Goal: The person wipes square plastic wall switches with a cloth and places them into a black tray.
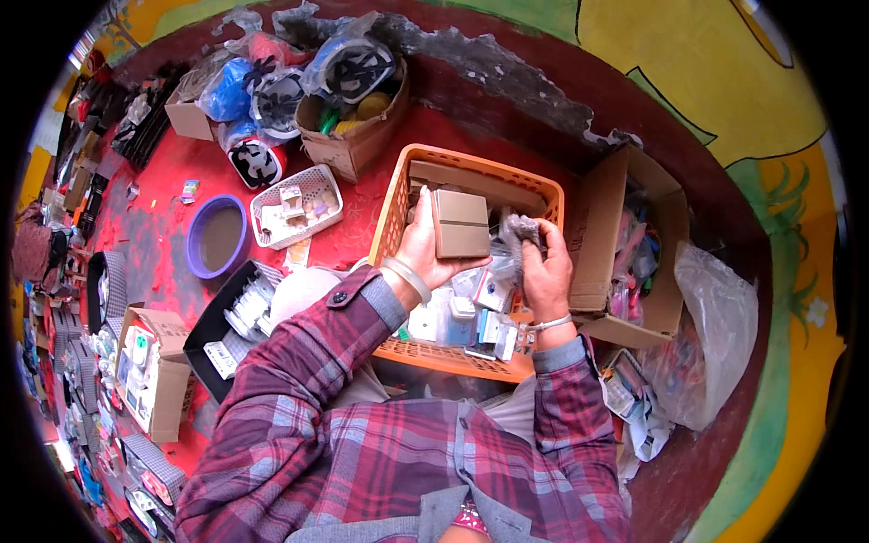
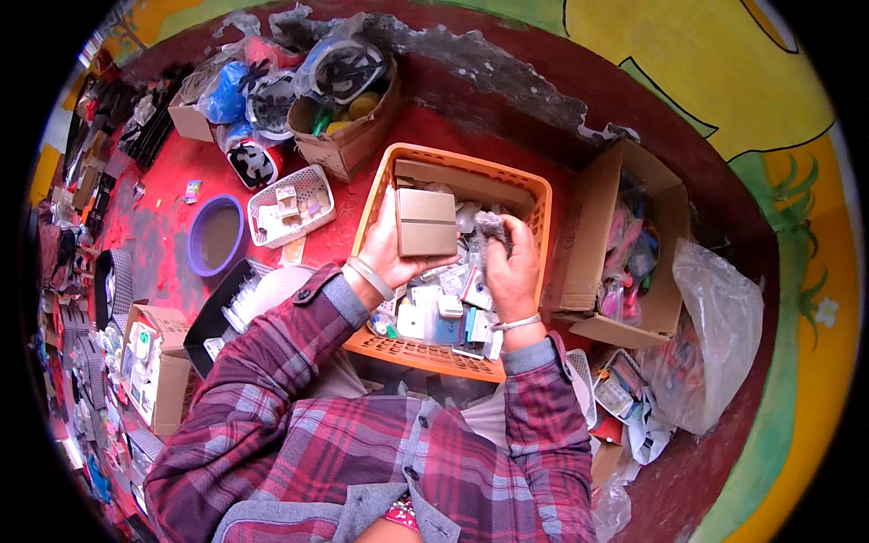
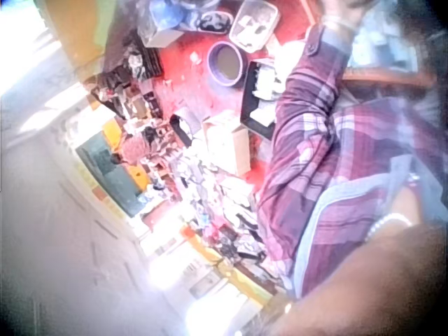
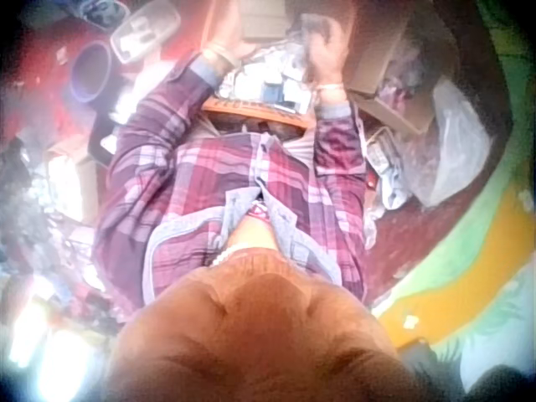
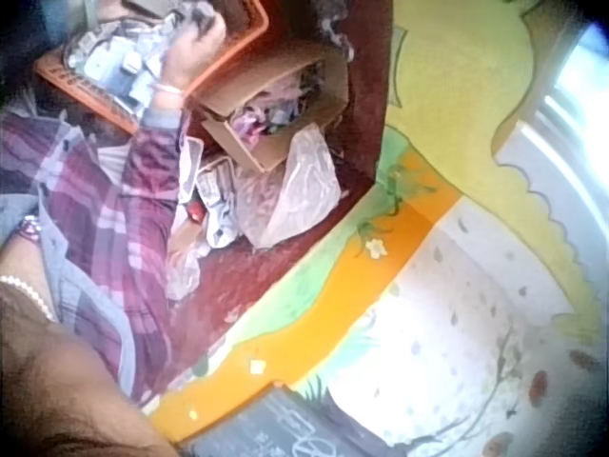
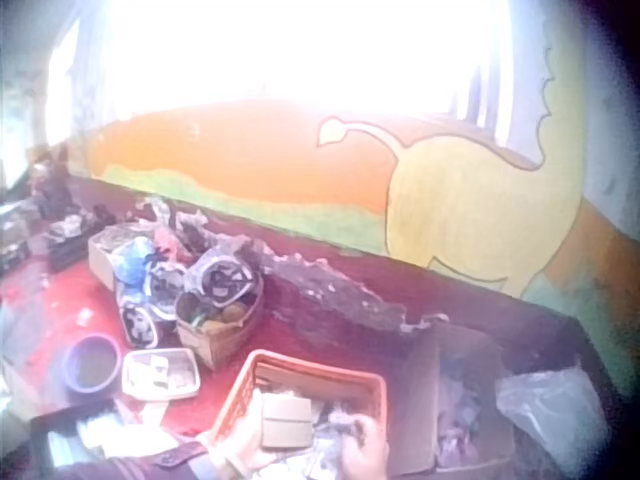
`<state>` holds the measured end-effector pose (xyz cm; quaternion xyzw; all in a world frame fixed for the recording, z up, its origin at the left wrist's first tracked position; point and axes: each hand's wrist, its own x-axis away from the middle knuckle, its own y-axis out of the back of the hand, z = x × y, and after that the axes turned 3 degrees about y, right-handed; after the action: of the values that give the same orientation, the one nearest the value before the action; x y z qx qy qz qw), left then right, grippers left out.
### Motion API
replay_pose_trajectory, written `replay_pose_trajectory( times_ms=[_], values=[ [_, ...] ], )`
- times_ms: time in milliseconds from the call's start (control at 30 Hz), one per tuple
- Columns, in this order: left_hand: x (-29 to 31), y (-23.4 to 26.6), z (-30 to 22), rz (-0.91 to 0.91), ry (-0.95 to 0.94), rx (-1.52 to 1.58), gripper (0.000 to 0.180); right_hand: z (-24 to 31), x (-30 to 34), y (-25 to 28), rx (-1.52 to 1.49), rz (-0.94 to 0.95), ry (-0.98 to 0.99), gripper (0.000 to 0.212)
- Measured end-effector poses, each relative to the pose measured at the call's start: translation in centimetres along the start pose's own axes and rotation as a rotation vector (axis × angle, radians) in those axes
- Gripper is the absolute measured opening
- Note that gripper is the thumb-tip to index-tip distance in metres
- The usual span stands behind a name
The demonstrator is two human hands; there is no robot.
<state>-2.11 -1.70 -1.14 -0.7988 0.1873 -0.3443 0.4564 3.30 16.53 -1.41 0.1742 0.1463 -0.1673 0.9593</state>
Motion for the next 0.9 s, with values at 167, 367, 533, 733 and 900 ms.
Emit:
replay_pose_trajectory(
  times_ms=[167,367,533,733,900],
  values=[
    [-0.4,-0.1,1.6,0.009,-0.028,0.027,0.061,5.2,2.0,-2.7,0.429,0.315,0.425,0.055],
    [-0.1,-0.7,2.4,0.049,-0.028,0.038,0.051,3.7,1.9,-2.3,0.441,0.191,0.444,0.051],
    [-0.1,0.2,2.4,0.034,0.031,-0.051,0.048,3.5,1.4,-1.8,0.266,0.086,0.353,0.038],
    [0.1,-0.6,1.8,0.057,-0.043,-0.058,0.059,3.8,1.3,-1.3,0.167,0.126,0.366,0.039],
    [0.5,-1.0,1.3,0.086,-0.095,-0.14,0.055,4.4,0.7,-0.3,-0.036,0.223,0.139,0.028]
  ],
)
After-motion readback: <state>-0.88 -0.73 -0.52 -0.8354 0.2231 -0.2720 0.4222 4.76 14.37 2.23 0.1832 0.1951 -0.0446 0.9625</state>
